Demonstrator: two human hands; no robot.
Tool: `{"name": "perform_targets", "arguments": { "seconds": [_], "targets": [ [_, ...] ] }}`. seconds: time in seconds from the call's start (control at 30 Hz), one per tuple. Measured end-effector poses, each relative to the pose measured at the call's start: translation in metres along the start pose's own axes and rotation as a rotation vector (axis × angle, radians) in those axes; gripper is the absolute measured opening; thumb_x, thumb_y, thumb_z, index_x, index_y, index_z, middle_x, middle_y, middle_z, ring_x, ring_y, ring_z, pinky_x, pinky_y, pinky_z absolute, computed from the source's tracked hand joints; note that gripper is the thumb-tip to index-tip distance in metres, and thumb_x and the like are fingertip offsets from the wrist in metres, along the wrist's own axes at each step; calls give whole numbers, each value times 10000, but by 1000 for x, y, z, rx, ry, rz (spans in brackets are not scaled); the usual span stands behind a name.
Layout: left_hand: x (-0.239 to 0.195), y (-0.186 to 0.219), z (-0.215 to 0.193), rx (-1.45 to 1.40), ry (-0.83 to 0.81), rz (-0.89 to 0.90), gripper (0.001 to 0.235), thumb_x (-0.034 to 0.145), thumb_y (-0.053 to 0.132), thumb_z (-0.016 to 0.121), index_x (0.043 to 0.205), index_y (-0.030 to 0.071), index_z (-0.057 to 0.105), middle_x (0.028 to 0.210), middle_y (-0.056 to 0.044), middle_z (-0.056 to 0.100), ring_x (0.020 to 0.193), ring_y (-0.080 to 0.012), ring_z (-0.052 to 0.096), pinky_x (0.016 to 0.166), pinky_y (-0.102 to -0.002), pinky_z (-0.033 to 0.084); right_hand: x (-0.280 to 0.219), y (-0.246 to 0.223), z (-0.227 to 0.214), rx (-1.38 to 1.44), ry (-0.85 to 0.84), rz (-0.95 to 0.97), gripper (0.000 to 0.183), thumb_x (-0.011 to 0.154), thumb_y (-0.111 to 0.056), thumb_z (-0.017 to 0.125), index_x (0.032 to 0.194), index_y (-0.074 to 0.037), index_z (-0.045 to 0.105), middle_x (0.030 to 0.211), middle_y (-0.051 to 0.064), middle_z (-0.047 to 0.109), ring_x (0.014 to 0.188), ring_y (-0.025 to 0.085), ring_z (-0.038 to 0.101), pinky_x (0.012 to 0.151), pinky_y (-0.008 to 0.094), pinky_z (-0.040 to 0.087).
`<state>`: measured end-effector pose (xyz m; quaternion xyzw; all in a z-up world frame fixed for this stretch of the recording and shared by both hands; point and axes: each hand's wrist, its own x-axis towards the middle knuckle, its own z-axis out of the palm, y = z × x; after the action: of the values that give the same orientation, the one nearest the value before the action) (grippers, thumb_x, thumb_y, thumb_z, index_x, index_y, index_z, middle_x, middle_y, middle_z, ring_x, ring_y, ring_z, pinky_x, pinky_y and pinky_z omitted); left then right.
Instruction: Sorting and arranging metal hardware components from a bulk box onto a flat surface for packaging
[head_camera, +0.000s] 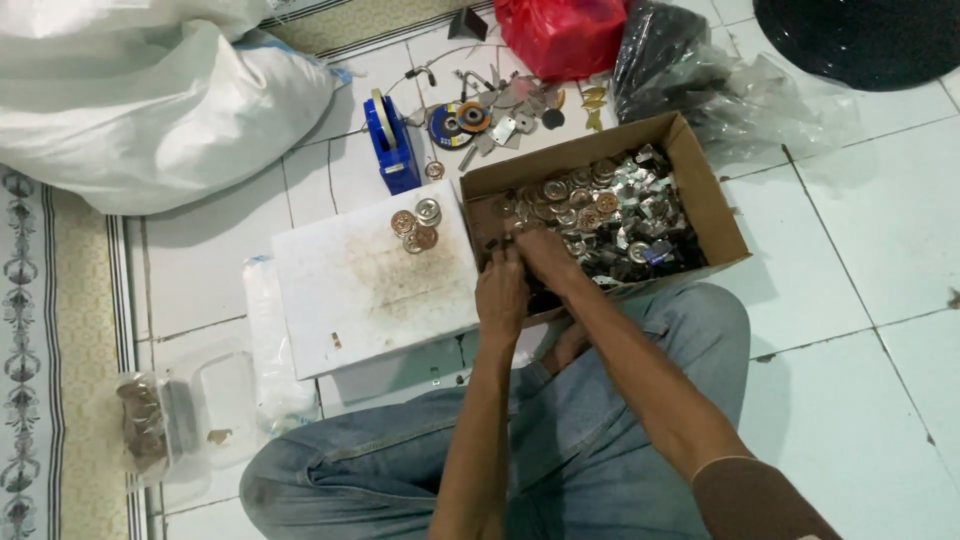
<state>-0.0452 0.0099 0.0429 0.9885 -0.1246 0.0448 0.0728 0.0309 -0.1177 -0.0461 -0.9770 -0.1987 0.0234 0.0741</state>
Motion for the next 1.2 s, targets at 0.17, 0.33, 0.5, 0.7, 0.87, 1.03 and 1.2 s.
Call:
{"name": "perform_targets", "arguments": {
  "seconds": [0.17, 0.33, 0.5, 0.7, 0.87, 1.03, 1.2],
  "targets": [
    [8, -3, -5, -234, 17, -81, 429, 880, 138, 762, 1241, -3, 578, 1183, -196, 600, 976, -335, 711, 819, -403, 622, 4, 52, 53, 530, 61, 357, 203, 868, -93, 696, 1061, -46, 740, 861, 197, 746, 831, 400, 749, 563, 461, 585],
    [33, -23, 11, -807, -19, -369, 393, 970, 289, 581, 1243, 8, 565, 1082, -286, 675, 1045, -499, 677, 927, -605, 534, -20, 42, -5, 1331, 157, 625, 281, 852, -143, 819, 1064, 10, 717, 811, 196, 740, 677, 273, 750, 557, 359, 624],
    [43, -44, 47, -1070, -80, -516, 347, 818, 379, 805, 1068, 140, 775, 931, -133, 769, 850, -335, 766, 764, -496, 586, -39, -1, -56, 1597, 200, 638, 289, 823, -162, 889, 954, 23, 709, 749, 140, 706, 637, 225, 731, 519, 336, 624],
    [45, -38, 29, -1478, 7, -698, 312, 828, 134, 791, 1092, -24, 739, 946, -312, 706, 840, -394, 749, 643, -402, 675, -38, -1, -48, 1718, 197, 651, 371, 947, -156, 760, 1276, -5, 677, 1103, 163, 702, 884, 260, 741, 713, 373, 681],
    [38, -32, 8, -1658, 72, -712, 313, 889, 74, 727, 1152, -89, 681, 1022, -356, 664, 888, -391, 727, 730, -422, 674, -38, 7, -43, 1693, 301, 676, 360, 894, -181, 848, 1181, -9, 716, 1009, 158, 717, 779, 250, 744, 650, 400, 687],
    [40, -29, 0, -1628, 36, -756, 390, 920, 89, 687, 1276, -66, 647, 1228, -411, 584, 978, -488, 700, 778, -471, 672, -38, 13, -33, 1637, 403, 718, 300, 911, -272, 851, 1025, -20, 734, 871, 129, 676, 713, 233, 714, 565, 387, 660],
    [37, -29, -11, -1624, -12, -712, 504, 940, 55, 650, 1403, -98, 524, 1320, -444, 499, 1030, -500, 676, 833, -484, 660, -40, 19, -24, 1561, 436, 723, 275, 912, -286, 848, 873, -51, 711, 756, 89, 625, 629, 197, 692, 511, 327, 641]
  ]
}}
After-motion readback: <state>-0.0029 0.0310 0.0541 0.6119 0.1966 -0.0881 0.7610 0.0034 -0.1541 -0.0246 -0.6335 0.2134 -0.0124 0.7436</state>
